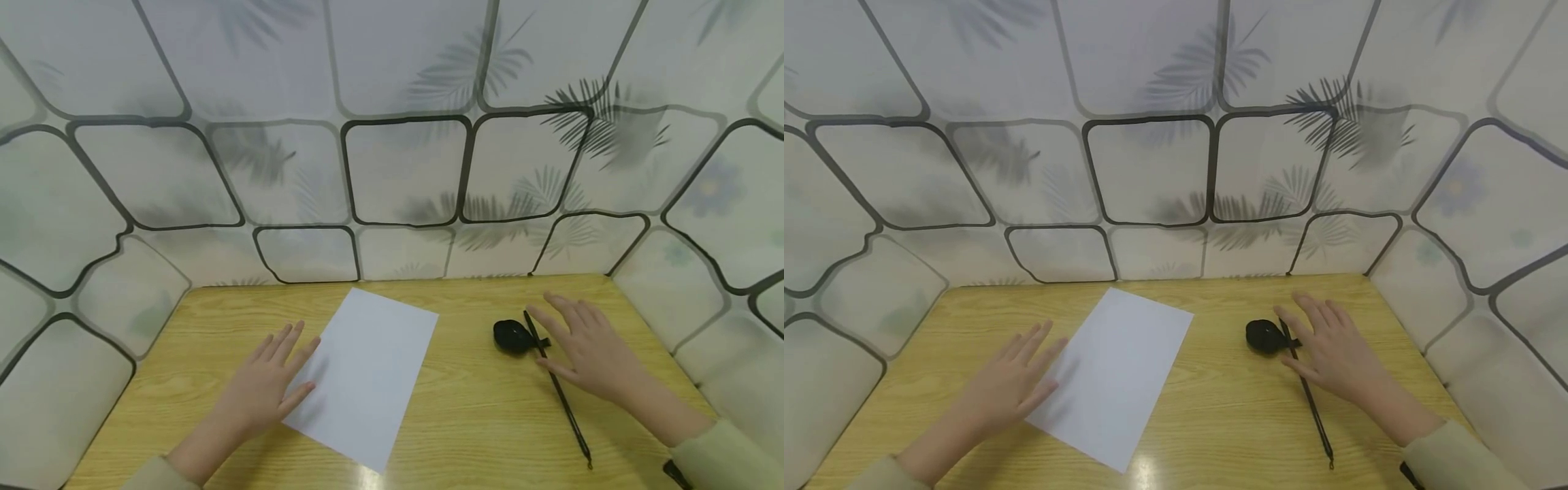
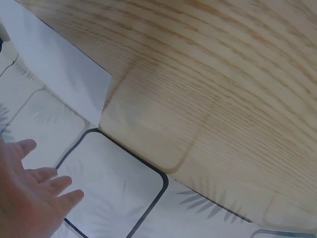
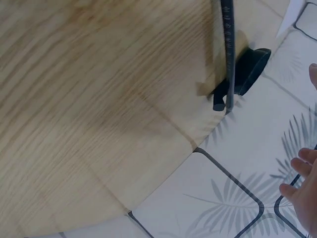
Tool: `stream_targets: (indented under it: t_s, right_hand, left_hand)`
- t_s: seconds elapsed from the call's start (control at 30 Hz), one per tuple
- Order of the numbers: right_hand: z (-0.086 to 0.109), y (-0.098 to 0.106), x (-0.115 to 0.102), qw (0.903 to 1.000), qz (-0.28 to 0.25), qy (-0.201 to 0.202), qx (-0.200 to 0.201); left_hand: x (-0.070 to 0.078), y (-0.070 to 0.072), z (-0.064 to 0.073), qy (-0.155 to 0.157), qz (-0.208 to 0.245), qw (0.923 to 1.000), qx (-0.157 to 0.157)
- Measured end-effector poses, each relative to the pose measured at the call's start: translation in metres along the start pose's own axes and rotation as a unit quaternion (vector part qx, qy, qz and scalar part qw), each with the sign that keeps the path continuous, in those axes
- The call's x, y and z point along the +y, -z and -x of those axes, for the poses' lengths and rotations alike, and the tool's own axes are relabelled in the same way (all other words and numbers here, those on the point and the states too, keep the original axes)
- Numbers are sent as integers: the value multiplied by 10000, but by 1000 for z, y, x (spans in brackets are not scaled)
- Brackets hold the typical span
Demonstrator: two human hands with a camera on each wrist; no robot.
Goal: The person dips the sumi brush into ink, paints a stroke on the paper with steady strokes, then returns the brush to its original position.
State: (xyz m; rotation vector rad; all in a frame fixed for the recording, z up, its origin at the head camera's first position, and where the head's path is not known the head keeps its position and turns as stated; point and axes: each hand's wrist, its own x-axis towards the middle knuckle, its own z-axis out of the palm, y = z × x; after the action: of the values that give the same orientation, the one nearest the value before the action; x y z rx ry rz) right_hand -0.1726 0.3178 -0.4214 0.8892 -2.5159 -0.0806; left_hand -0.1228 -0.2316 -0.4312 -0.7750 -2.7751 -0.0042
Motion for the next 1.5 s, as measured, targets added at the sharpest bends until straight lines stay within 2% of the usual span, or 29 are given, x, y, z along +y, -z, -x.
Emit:
stream_targets:
  t_s: [0.23,0.47,0.6,0.8,1.03,1.27,1.37,1.5]
  right_hand:
    - [7,0,6,9981,199,564,131]
    - [11,-1,13,9888,467,1366,383]
    - [14,-3,14,9831,573,1695,373]
    - [20,-7,14,9787,607,1949,208]
    - [29,-11,14,9645,937,2468,81]
    - [39,-10,14,9587,1010,2602,-547]
    - [41,-13,14,9558,1054,2684,-568]
    - [45,-20,16,9523,1102,2822,-368]
  left_hand:
    - [2,-5,-1,-516,-176,9985,10]
    - [0,-12,-2,-1043,-420,9937,33]
    - [-1,-17,-2,-1367,-620,9886,126]
    - [-5,-23,0,-1737,-686,9820,283]
    - [-8,-30,0,-1920,-655,9791,116]
    - [-11,-35,2,-2072,-580,9765,153]
    - [-11,-35,3,-2083,-602,9762,90]
    - [-13,-36,5,-2163,-631,9742,73]
